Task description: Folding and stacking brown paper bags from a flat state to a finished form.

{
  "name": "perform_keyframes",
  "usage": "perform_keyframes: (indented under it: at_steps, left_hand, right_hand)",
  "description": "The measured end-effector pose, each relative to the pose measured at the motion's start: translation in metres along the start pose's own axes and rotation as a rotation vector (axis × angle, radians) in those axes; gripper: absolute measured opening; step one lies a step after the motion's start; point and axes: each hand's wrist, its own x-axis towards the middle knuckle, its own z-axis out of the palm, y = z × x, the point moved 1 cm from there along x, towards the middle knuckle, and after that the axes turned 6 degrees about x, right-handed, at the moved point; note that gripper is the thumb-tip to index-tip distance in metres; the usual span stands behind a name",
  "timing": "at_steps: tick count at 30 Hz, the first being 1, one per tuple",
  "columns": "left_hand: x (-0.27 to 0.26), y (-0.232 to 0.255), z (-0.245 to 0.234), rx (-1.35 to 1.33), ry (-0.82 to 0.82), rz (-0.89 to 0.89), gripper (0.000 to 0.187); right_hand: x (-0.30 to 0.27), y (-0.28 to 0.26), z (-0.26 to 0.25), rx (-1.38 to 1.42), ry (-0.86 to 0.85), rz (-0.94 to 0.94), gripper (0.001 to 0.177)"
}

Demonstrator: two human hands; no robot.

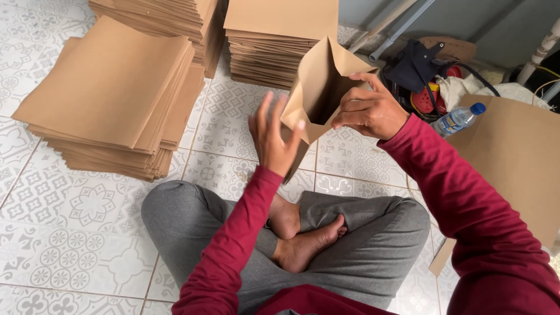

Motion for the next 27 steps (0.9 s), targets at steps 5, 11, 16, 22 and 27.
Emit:
perform_keyframes:
  at_steps: [5,11,16,22,27]
  left_hand:
    - [0.012,-0.033,0.011,-0.243,-0.266,-0.317,0.040]
    - [0.008,-0.027,0.017,-0.101,-0.225,-0.195,0.019]
    - [0.012,-0.007,0.007,-0.082,-0.175,-0.079,0.015]
    - [0.024,-0.013,0.013,-0.031,-0.239,-0.003,0.018]
    - [0.042,-0.010,-0.007,0.019,-0.381,-0.078,0.024]
  right_hand:
    - [0.018,-0.010,-0.006,0.145,-0.044,0.063,0.017]
    - [0.037,0.015,0.001,-0.030,-0.105,0.202,0.040]
    - [0.048,0.026,0.026,-0.158,-0.181,0.191,0.024]
    - [0.054,0.024,0.036,-0.180,-0.042,-0.008,0.020]
    - [0.036,0.045,0.017,-0.420,0.019,0.015,0.029]
